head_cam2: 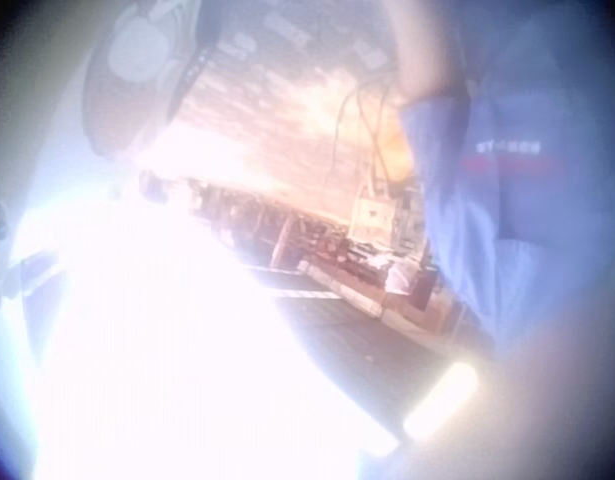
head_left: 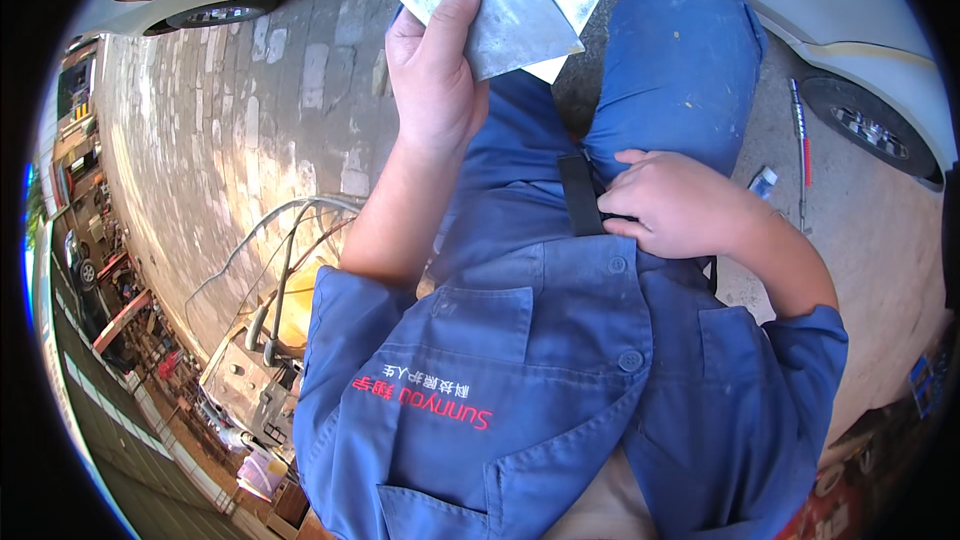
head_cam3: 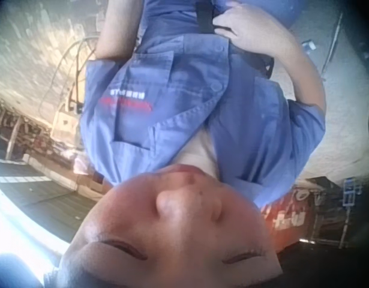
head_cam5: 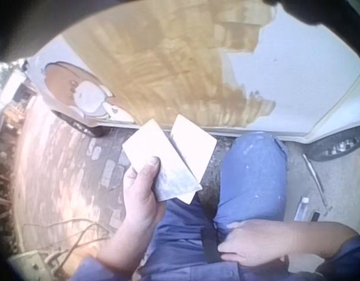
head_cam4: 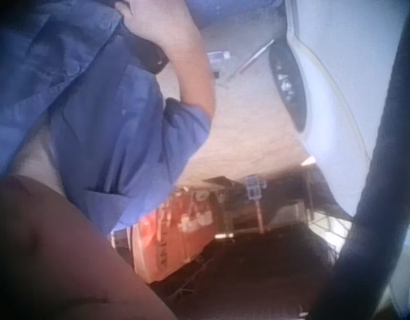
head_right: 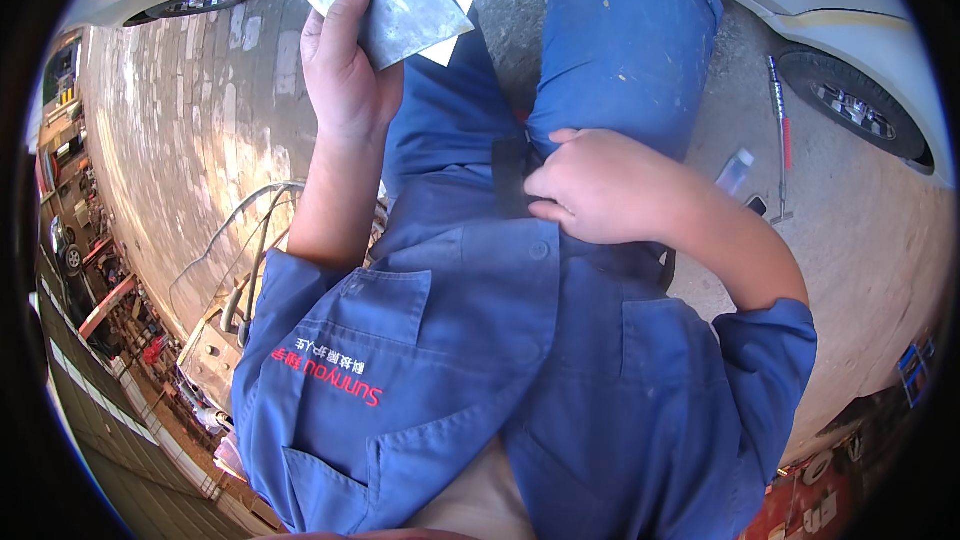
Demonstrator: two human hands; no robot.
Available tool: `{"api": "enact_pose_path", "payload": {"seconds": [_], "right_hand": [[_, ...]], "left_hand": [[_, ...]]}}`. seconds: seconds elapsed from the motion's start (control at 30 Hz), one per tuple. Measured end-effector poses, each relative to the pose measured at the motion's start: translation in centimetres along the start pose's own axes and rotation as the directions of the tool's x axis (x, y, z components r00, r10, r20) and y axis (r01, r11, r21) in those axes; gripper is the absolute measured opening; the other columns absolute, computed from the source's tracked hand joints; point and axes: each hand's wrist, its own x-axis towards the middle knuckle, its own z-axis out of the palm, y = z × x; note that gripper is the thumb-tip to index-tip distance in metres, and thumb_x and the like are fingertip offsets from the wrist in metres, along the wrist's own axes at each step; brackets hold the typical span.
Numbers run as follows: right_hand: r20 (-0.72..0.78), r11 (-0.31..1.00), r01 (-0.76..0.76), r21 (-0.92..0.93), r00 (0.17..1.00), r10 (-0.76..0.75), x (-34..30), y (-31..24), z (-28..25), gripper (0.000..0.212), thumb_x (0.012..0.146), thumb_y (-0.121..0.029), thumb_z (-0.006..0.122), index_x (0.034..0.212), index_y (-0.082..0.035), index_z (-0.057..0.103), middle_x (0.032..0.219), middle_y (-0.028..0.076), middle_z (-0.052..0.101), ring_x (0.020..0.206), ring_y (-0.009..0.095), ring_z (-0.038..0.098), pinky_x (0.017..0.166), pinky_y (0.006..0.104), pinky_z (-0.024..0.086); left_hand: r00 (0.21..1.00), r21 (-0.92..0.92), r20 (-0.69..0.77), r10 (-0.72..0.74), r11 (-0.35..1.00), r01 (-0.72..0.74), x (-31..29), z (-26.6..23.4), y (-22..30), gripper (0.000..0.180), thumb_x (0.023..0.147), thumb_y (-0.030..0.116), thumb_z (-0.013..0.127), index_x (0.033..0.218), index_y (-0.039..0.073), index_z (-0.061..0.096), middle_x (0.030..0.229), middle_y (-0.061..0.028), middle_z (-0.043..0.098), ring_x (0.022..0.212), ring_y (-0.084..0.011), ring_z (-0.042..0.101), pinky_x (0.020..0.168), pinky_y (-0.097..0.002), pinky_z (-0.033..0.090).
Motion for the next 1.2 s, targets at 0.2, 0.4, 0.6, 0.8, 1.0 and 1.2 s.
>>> {"api": "enact_pose_path", "payload": {"seconds": [0.2, 0.4, 0.6, 0.8, 1.0, 1.2], "right_hand": [[-0.39, 0.834, -0.185, -0.52, 0.92, -0.039, 2.7, -0.5, 1.0, 0.025, 0.091, -0.022, 0.065, 0.103, -0.002, 0.073, 0.1, 0.014, 0.073, 0.115, 0.028, 0.063, 0.118, 0.0496, 0.034], [-0.212, 0.884, -0.084, 0.46, 0.956, 0.201, 0.6, 0.8, -1.0, 0.019, 0.095, -0.017, 0.067, 0.096, 0.001, 0.074, 0.095, 0.016, 0.074, 0.093, 0.031, 0.072, 0.091, 0.0396, 0.054], [-0.578, 0.455, 0.426, 0.782, 0.768, 0.275, 3.8, 5.2, -1.4, 0.03, 0.103, -0.024, 0.065, 0.111, 0.005, 0.068, 0.096, 0.01, 0.073, 0.087, 0.016, 0.068, 0.076, 0.0291, 0.052], [-0.657, 0.541, 0.425, 0.725, 0.661, 0.361, 5.3, 4.6, -1.6, 0.022, 0.105, -0.019, 0.062, 0.102, 0.002, 0.069, 0.088, 0.002, 0.068, 0.077, 0.006, 0.058, 0.068, 0.0238, 0.046], [-0.703, 0.714, 0.3, 0.633, 0.609, 0.368, 4.6, 6.5, -1.7, 0.024, 0.105, -0.016, 0.059, 0.096, 0.002, 0.071, 0.081, -0.003, 0.065, 0.075, 0.004, 0.054, 0.067, 0.0251, 0.044], [-0.632, 0.506, 0.418, 0.755, 0.67, 0.39, 4.8, 6.7, -1.0, 0.027, 0.106, -0.022, 0.061, 0.112, 0.003, 0.069, 0.102, 0.003, 0.071, 0.091, 0.009, 0.062, 0.08, 0.0263, 0.05]], "left_hand": [[0.999, -0.052, 0.018, -0.033, 0.998, 0.034, -0.2, -1.1, 0.8, 0.022, 0.104, 0.009, 0.058, 0.123, -0.001, 0.064, 0.115, -0.009, 0.073, 0.103, -0.0175, 0.072, 0.092, -0.0334, 0.057], [0.995, 0.048, -0.014, -0.095, 0.994, 0.096, 0.0, -1.2, 1.8, 0.025, 0.105, 0.011, 0.059, 0.125, -0.002, 0.063, 0.117, -0.0107, 0.073, 0.104, -0.017, 0.072, 0.093, -0.0321, 0.057], [0.963, -0.066, 0.13, -0.237, 0.967, 0.247, -1.0, -0.1, 1.6, 0.027, 0.105, 0.016, 0.063, 0.125, -0.002, 0.065, 0.113, -0.0091, 0.074, 0.102, -0.0155, 0.071, 0.09, -0.0322, 0.057], [0.894, 0.389, 0.273, -0.357, 0.89, 0.237, -0.4, -0.5, 1.5, 0.028, 0.106, 0.017, 0.06, 0.126, -0.003, 0.065, 0.11, -0.0063, 0.073, 0.098, -0.0126, 0.068, 0.088, -0.0304, 0.055], [0.967, 0.268, 0.021, -0.253, 0.934, 0.238, 1.6, -1.9, 0.6, 0.026, 0.105, 0.017, 0.062, 0.123, -0.001, 0.066, 0.109, -0.0053, 0.074, 0.095, -0.0116, 0.069, 0.087, -0.0306, 0.056], [0.891, 0.346, 0.344, -0.295, 0.922, 0.172, 1.4, 0.6, -1.4, 0.038, 0.104, 0.021, 0.064, 0.134, -0.001, 0.055, 0.124, -0.0098, 0.065, 0.114, -0.0192, 0.062, 0.099, -0.0344, 0.05]]}}
